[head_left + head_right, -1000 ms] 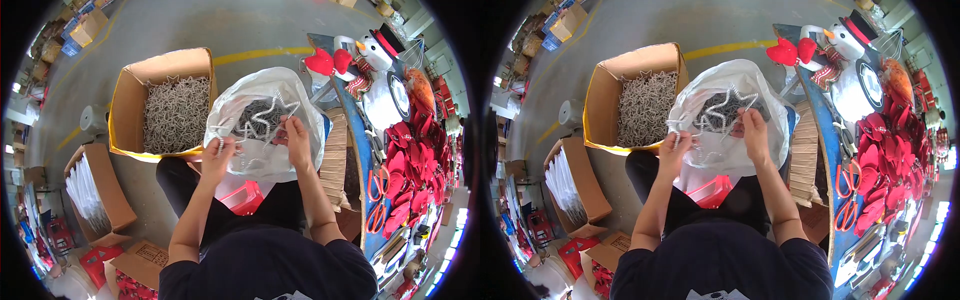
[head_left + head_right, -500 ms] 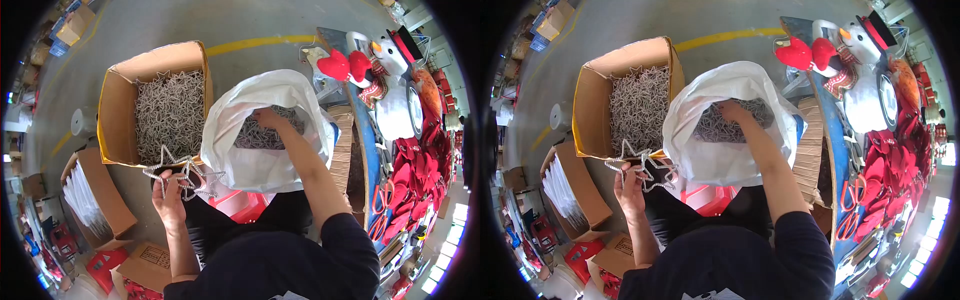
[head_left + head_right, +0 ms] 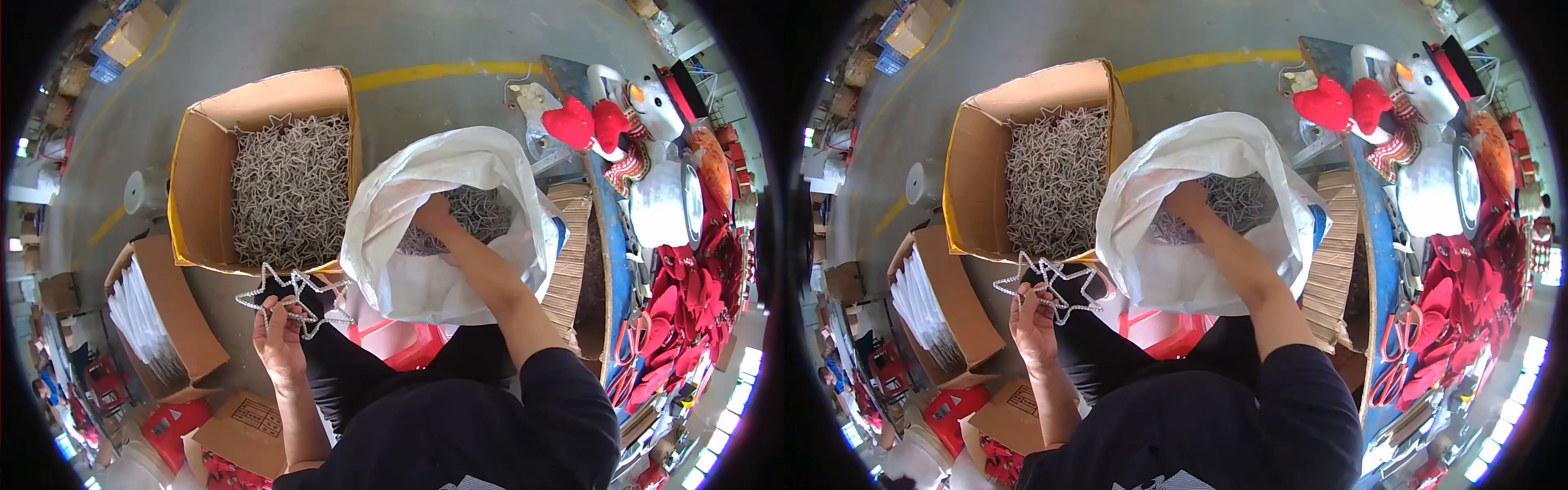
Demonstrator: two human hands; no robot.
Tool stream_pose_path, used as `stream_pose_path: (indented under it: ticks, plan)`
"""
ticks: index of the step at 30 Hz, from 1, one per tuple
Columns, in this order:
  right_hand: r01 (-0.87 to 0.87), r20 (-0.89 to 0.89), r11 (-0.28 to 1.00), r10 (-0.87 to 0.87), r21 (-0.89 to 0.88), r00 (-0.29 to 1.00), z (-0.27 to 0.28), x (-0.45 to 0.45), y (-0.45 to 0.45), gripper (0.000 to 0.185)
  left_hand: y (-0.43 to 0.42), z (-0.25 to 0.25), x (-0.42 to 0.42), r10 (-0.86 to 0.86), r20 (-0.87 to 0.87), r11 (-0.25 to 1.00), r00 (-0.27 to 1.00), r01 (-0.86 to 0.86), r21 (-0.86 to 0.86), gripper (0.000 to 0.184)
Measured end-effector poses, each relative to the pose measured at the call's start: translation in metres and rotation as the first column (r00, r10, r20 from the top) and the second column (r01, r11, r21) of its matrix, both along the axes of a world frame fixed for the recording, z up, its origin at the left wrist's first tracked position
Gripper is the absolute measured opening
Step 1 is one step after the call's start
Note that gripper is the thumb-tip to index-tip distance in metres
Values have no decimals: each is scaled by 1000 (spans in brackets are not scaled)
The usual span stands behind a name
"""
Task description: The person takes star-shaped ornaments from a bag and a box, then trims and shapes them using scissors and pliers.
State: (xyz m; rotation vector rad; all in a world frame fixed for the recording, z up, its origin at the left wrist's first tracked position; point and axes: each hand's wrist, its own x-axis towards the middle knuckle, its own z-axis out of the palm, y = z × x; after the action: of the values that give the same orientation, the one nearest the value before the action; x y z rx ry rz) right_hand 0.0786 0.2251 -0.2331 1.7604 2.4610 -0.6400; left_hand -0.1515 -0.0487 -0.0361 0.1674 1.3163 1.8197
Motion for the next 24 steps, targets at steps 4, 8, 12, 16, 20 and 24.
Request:
stream_pose_path:
  ticks: [4, 8, 12, 16, 20, 24]
  plan:
    - [84, -160, 993, -70, 79, 985, 109, 47, -23, 35, -6, 3, 3, 22, 8, 999, 1000, -22, 27, 19]
    - [288, -547, 864, -487, -412, 680, 150, 104, -46, 32, -11, 2, 11, -11, 49, 998, 999, 8, 65, 20]
    - [166, -631, 693, -712, -701, 308, 178, 129, -82, 25, -19, 4, 14, -34, 61, 996, 998, 29, 88, 21]
    - [52, -686, 701, -708, -711, 168, 195, 136, -114, 24, -28, 10, 15, -12, 45, 996, 999, 7, 92, 21]
    - [13, -745, 758, -645, -653, 169, 213, 124, -135, 25, -38, 11, 13, 24, 37, 995, 999, -27, 96, 21]
    - [1, -794, 824, -546, -567, 266, 224, 102, -141, 25, -48, 12, 10, 51, 50, 993, 997, -56, 108, 22]
